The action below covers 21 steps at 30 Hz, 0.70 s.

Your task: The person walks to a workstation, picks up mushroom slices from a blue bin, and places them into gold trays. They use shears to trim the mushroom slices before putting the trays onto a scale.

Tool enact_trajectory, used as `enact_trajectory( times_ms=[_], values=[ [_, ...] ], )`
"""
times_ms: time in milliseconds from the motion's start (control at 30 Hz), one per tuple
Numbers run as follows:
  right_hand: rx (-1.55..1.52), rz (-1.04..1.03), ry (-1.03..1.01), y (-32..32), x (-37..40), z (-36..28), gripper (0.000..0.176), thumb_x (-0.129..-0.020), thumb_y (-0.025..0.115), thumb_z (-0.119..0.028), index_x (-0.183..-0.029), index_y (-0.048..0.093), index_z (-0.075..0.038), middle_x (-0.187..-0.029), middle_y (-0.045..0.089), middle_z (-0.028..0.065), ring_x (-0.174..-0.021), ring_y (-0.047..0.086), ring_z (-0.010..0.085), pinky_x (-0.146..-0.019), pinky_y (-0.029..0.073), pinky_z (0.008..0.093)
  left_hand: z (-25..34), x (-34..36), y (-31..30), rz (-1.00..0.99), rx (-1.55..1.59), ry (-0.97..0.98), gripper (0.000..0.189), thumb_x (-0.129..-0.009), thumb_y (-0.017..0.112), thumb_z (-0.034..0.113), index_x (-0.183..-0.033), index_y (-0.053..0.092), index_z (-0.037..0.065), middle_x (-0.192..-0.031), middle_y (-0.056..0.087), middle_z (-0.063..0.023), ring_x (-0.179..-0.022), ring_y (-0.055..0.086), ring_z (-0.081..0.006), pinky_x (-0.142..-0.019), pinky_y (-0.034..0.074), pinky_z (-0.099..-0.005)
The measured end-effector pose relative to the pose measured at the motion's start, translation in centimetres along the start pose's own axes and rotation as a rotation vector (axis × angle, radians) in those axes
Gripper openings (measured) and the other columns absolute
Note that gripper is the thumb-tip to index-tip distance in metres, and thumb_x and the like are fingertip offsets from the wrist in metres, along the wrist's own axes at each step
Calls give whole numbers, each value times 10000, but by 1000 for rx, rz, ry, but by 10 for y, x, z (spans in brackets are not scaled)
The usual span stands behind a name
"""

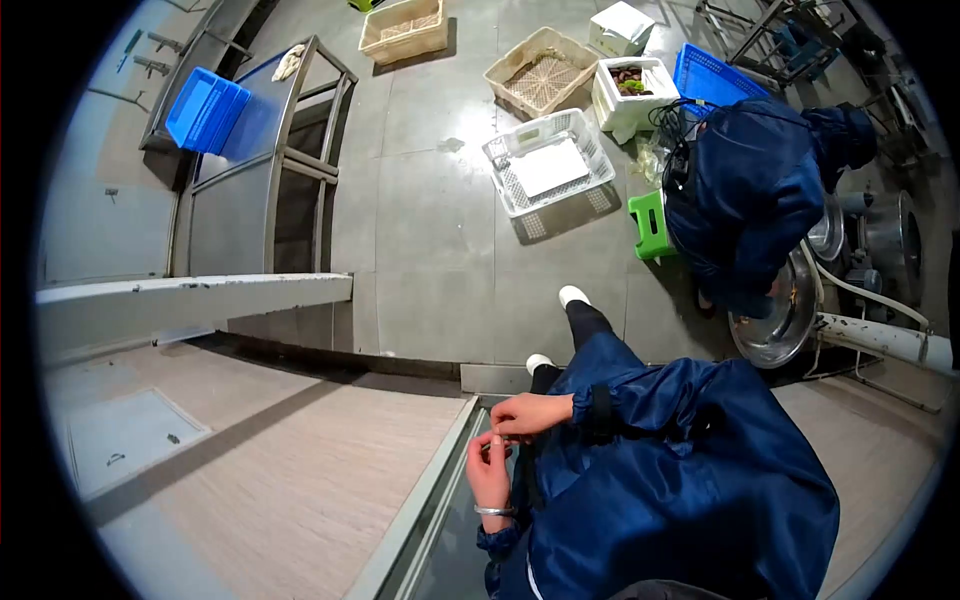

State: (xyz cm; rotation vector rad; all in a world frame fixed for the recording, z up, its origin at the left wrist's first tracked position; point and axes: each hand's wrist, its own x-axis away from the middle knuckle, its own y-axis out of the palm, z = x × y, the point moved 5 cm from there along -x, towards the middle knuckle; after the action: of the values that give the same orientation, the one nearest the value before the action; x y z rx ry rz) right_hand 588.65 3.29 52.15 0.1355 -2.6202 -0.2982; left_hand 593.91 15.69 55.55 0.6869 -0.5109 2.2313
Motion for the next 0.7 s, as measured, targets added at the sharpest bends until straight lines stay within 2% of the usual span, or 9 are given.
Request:
enact_trajectory(
  times_ms=[67,267,333,367,400,500,600,667,700],
  values=[
    [-86,9,14,-17,1,0,255,-904,477,-264,-878,551,-21,-718,600,50,-583,569,114,-527,461,256,9,-16,6,-14,-13,14,186,-904,531,178,-965,551,4,-856,601,-60,-756,575,-120,-684,487,-252],
    [-205,129,-23,-109,18,-2,265,-895,499,-280,-908,570,-25,-715,598,34,-574,543,91,-528,450,235,63,-77,68,-225,-369,271,172,-899,528,147,-877,591,-11,-1025,579,-94,-875,566,-136,-728,452,-238],
    [-341,267,1,-149,36,4,267,-899,501,-285,-935,580,-33,-724,600,29,-569,544,84,-517,446,224,101,-90,102,-366,-471,405,176,-897,533,148,-869,594,-15,-1035,582,-103,-872,556,-121,-722,441,-228],
    [-417,370,-7,-170,51,8,258,-901,504,-284,-948,584,-43,-717,596,25,-560,540,80,-506,441,219,102,-99,114,-466,-358,193,143,-860,569,140,-829,617,9,-1056,591,-142,-983,554,-225,-827,431,-314],
    [-491,478,-18,-192,70,13,251,-903,508,-283,-960,588,-52,-711,593,22,-550,537,76,-494,435,215,112,-106,125,-484,-369,191,143,-860,569,140,-829,617,9,-1056,591,-142,-983,554,-225,-827,431,-314],
    [-755,920,-9,-240,132,97,234,-880,540,-287,-989,576,-83,-705,590,10,-536,530,74,-463,411,203,126,-126,154,-645,-356,144,155,-885,548,153,-895,619,16,-1019,613,-84,-876,562,-123,-778,444,-261],
    [-908,1430,161,-201,236,223,238,-867,570,-301,-999,576,-103,-701,588,30,-556,538,88,-471,415,202,147,-148,187,-825,-371,156,224,-915,512,168,-1039,568,-10,-957,608,-44,-838,544,-89,-753,439,-230],
    [-1150,1690,159,-108,304,311,154,-883,525,-220,-965,573,-99,-690,585,15,-526,520,116,-442,407,218,168,-172,213,-902,-427,177,215,-915,511,167,-1038,571,1,-930,606,-34,-828,540,-83,-740,444,-233],
    [-1204,1985,414,-31,335,334,117,-874,497,-166,-838,582,-93,-615,548,19,-511,509,131,-409,393,256,180,-178,226,-969,-486,158,211,-914,514,168,-1041,572,11,-914,603,-32,-830,540,-85,-740,445,-235]
  ],
)
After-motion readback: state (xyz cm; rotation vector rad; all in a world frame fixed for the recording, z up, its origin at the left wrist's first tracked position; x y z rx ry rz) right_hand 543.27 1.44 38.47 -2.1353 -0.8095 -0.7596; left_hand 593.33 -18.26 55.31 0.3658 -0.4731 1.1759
